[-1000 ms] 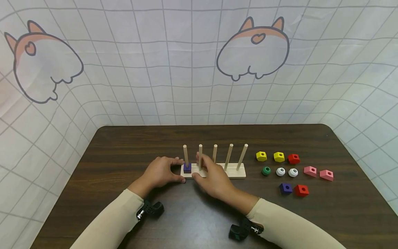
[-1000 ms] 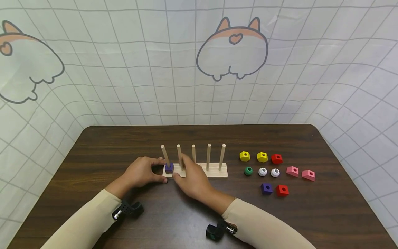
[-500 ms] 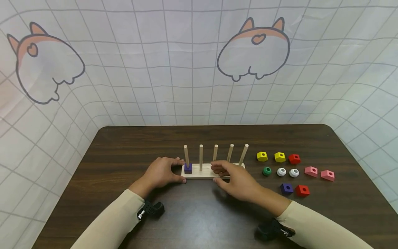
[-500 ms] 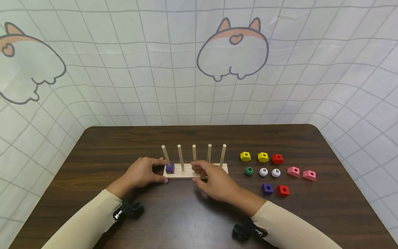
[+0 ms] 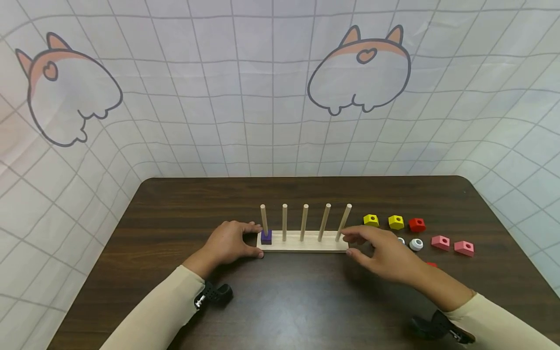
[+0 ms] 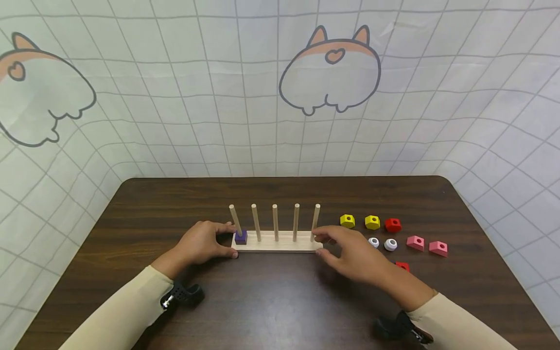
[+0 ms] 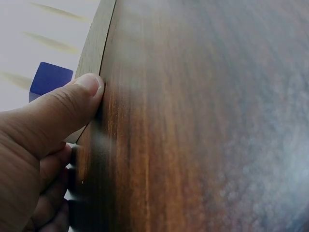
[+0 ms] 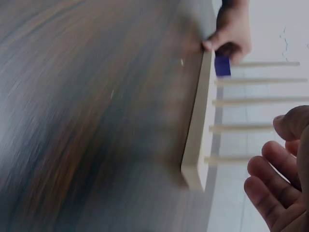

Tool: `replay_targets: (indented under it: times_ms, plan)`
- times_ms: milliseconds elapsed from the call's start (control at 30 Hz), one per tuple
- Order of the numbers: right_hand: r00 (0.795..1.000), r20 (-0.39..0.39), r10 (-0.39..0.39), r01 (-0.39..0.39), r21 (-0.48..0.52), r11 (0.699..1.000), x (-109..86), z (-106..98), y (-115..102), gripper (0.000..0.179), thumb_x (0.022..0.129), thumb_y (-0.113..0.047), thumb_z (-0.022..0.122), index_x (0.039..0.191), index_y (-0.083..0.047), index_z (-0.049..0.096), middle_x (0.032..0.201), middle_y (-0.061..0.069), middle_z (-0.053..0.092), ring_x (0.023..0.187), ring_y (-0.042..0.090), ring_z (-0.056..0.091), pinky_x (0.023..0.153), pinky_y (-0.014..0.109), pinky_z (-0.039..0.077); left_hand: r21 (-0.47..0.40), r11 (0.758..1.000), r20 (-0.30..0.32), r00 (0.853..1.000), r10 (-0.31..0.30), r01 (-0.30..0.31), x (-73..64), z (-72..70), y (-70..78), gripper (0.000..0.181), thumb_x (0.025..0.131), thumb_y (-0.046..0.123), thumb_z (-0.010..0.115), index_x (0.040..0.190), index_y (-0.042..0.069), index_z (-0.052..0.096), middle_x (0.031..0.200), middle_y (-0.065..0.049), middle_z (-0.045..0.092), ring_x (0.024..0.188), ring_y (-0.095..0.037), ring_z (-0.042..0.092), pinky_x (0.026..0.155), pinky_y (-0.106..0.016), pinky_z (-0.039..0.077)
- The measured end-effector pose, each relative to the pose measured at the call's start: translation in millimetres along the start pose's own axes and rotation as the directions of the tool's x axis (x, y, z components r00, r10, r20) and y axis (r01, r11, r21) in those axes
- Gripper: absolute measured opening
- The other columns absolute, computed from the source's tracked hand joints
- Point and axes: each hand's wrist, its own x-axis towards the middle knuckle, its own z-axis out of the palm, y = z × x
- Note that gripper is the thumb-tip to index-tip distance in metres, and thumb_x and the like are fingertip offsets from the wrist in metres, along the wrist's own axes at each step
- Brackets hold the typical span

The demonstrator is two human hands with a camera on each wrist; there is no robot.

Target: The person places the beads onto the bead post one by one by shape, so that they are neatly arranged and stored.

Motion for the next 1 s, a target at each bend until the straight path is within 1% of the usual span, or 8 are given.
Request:
replay_targets:
  times_ms: [167,333,433,600,767,1000]
  plan:
    - [0.998,0.003,0.069,-0.069,-0.062,0.996,-16.9,-19.3,12.7,0.046,0.088,-0.010,0.082,0.130,-0.007,0.065,0.110,0.001,0.074,0.095,0.020,0.070,0.080,0.047,0.058,-0.002,1.000,0.002,1.000,0.001,-0.001,0.7,0.0,0.6,0.066,0.073,0.045,0.092,0.132,0.022,0.072,0.142,-0.004,0.061,0.136,-0.038,0.050,0.112,-0.057,0.036]
    - [0.990,-0.007,0.139,-0.139,-0.120,0.983,-32.7,-31.4,24.3,0.046,0.087,-0.016,0.084,0.129,-0.010,0.066,0.111,0.000,0.073,0.096,0.023,0.069,0.080,0.050,0.058,-0.001,1.000,0.001,1.000,0.001,-0.001,1.4,0.5,0.8,0.066,0.073,0.044,0.092,0.132,0.022,0.072,0.142,-0.005,0.060,0.136,-0.038,0.050,0.113,-0.058,0.034]
    - [0.990,-0.023,0.139,-0.141,-0.147,0.979,-41.1,-36.0,31.2,0.046,0.087,-0.018,0.084,0.129,-0.010,0.066,0.113,-0.002,0.072,0.099,0.022,0.069,0.080,0.050,0.058,0.003,1.000,0.001,1.000,-0.003,0.003,1.6,1.0,0.4,0.066,0.073,0.045,0.092,0.132,0.022,0.072,0.142,-0.005,0.060,0.136,-0.038,0.050,0.113,-0.058,0.033]
    - [0.991,-0.041,0.127,-0.132,-0.200,0.971,-53.1,-40.1,41.2,0.045,0.085,-0.020,0.086,0.125,-0.009,0.068,0.116,-0.001,0.070,0.101,0.022,0.068,0.082,0.050,0.056,0.003,1.000,-0.002,1.000,-0.006,0.006,1.1,1.6,0.0,0.066,0.073,0.045,0.092,0.132,0.022,0.073,0.142,-0.004,0.061,0.136,-0.038,0.050,0.112,-0.057,0.036]
    - [0.988,-0.029,0.153,-0.156,-0.216,0.964,-62.7,-42.6,48.8,0.041,0.085,-0.022,0.086,0.120,-0.009,0.070,0.115,-0.002,0.069,0.105,0.022,0.067,0.085,0.049,0.055,0.002,1.000,-0.003,1.000,-0.004,0.004,0.7,1.8,0.0,0.066,0.073,0.044,0.092,0.132,0.021,0.072,0.141,-0.005,0.061,0.136,-0.037,0.050,0.112,-0.057,0.035]
    - [0.987,-0.019,0.157,-0.157,-0.236,0.959,-76.7,-45.3,59.1,0.043,0.081,-0.027,0.090,0.116,-0.015,0.070,0.112,-0.008,0.069,0.101,0.019,0.066,0.083,0.045,0.057,0.000,1.000,-0.005,1.000,-0.001,0.001,0.9,2.1,-0.8,0.067,0.073,0.044,0.092,0.132,0.022,0.072,0.141,-0.004,0.061,0.136,-0.038,0.050,0.112,-0.057,0.036]
